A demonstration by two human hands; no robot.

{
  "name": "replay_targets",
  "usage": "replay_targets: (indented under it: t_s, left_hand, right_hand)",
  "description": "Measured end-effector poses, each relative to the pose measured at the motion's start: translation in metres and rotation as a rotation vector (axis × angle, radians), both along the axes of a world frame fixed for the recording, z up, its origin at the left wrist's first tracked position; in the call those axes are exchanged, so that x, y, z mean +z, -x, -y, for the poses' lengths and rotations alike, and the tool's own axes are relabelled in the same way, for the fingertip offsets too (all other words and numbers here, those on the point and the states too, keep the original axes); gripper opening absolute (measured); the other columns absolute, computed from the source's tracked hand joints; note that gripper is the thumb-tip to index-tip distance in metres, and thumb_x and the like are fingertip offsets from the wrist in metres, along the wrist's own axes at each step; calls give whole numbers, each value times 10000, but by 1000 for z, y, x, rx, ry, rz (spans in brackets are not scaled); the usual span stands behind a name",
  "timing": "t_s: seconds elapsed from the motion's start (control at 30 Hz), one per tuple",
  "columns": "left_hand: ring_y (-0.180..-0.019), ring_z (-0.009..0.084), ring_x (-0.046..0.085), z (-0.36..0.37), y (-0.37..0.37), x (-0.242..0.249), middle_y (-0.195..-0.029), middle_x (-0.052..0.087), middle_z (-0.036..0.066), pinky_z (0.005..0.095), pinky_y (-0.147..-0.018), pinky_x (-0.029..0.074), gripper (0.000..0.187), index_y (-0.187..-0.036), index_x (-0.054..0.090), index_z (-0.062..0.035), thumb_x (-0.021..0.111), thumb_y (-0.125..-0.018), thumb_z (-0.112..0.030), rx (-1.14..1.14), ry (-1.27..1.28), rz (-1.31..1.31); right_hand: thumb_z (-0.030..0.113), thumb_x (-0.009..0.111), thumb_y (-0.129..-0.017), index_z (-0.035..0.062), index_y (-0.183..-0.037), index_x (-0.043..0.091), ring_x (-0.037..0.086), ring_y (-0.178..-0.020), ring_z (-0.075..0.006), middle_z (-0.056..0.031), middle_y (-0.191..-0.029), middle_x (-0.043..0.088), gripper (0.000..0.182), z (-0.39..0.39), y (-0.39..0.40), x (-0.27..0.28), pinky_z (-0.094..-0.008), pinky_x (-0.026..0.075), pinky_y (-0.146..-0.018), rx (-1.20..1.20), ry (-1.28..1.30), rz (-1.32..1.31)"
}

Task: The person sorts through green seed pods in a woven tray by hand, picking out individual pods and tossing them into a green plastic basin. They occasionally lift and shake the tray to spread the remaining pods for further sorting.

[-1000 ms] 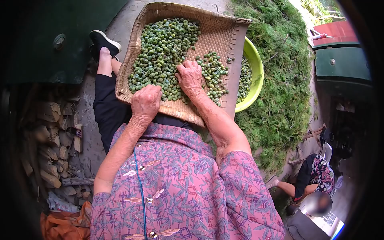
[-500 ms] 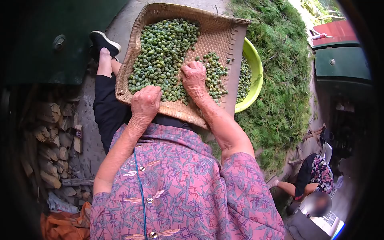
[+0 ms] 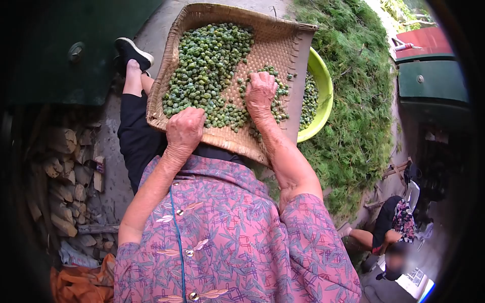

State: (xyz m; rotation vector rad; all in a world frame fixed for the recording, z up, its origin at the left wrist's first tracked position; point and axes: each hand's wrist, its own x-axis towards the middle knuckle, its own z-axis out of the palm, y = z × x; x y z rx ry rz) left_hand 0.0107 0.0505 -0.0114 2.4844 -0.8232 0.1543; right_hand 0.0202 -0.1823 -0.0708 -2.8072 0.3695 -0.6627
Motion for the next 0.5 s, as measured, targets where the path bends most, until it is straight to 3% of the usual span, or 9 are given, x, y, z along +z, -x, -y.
replay_targets:
  t_s: [0.23, 0.5]
  left_hand:
    - [-696, 271, 609, -1, -1, -1, -729, 568, 83, 383, -606, 489, 73, -789, 588, -78, 631, -799, -136, -5, 16, -1]
    - [-684, 272, 603, 0, -1, 0, -704, 549, 85, 387, -602, 486, 96, -758, 564, -77, 633, -792, -135, -6, 16, -1]
  right_hand:
    - [201, 733, -690, 139, -794, 681, 489, -921, -256, -43, -902, 536, 132, -24, -1, -2, -405, 384, -779, 220, -4, -83]
    - [239, 758, -660, 121, -760, 670, 488, -918, -258, -41, -888, 529, 178, -40, -7, -6, -411, 382, -770, 203, 8, -107]
